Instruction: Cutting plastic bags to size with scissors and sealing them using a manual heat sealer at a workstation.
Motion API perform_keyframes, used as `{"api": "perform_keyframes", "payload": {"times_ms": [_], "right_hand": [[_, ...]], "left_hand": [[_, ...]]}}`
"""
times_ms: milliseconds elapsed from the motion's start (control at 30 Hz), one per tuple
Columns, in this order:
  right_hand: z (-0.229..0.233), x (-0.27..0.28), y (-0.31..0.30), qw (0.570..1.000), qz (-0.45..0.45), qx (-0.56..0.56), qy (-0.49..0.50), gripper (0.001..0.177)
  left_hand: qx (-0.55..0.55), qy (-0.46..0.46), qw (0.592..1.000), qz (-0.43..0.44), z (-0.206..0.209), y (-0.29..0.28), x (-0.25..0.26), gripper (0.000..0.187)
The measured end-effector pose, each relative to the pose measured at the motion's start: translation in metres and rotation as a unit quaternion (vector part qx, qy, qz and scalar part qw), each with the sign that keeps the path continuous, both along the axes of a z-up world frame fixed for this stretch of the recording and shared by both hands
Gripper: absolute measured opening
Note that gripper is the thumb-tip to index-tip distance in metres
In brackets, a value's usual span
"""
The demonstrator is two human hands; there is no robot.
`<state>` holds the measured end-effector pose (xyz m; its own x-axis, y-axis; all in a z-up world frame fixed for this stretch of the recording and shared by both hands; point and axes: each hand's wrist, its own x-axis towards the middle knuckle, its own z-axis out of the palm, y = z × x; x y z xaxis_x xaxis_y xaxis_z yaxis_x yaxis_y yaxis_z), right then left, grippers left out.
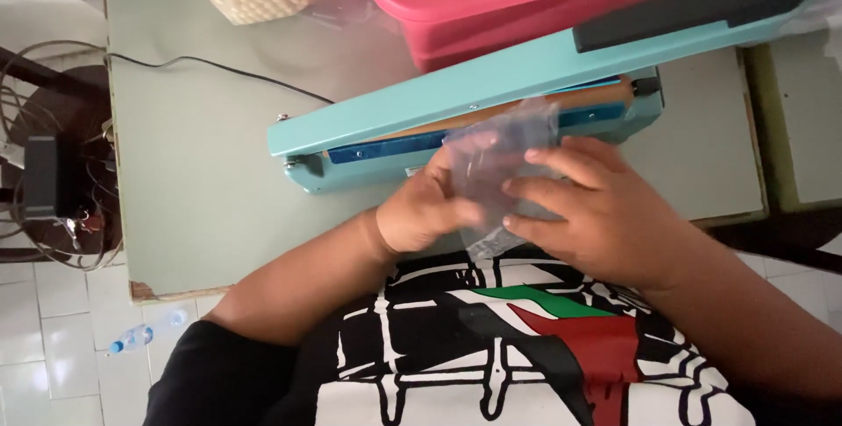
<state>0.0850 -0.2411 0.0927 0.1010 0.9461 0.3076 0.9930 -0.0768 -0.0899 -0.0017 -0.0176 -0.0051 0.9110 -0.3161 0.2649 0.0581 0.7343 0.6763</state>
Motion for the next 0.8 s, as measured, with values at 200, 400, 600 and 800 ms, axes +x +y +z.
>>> {"api": "perform_keyframes", "payload": {"times_ms": [200,400,600,800], "right_hand": [[-0.022,0.007,-0.015,0.973,-0.125,0.142,0.129,0.074],[-0.013,0.005,-0.018,0.686,-0.293,0.046,0.664,0.055],[-0.015,0.006,-0.021,0.735,-0.405,0.011,0.544,0.026],[-0.001,0.035,-0.06,0.746,-0.522,-0.017,0.413,0.023]], "left_hand": [[0.08,0.086,0.991,0.062,-0.004,-0.002,0.003,0.019],[0.079,0.079,0.991,0.067,0.009,-0.002,0.003,0.016],[0.122,0.047,0.989,0.073,-0.012,-0.003,-0.006,0.046],[0.24,0.054,0.969,-0.007,-0.021,-0.001,-0.002,0.058]]}}
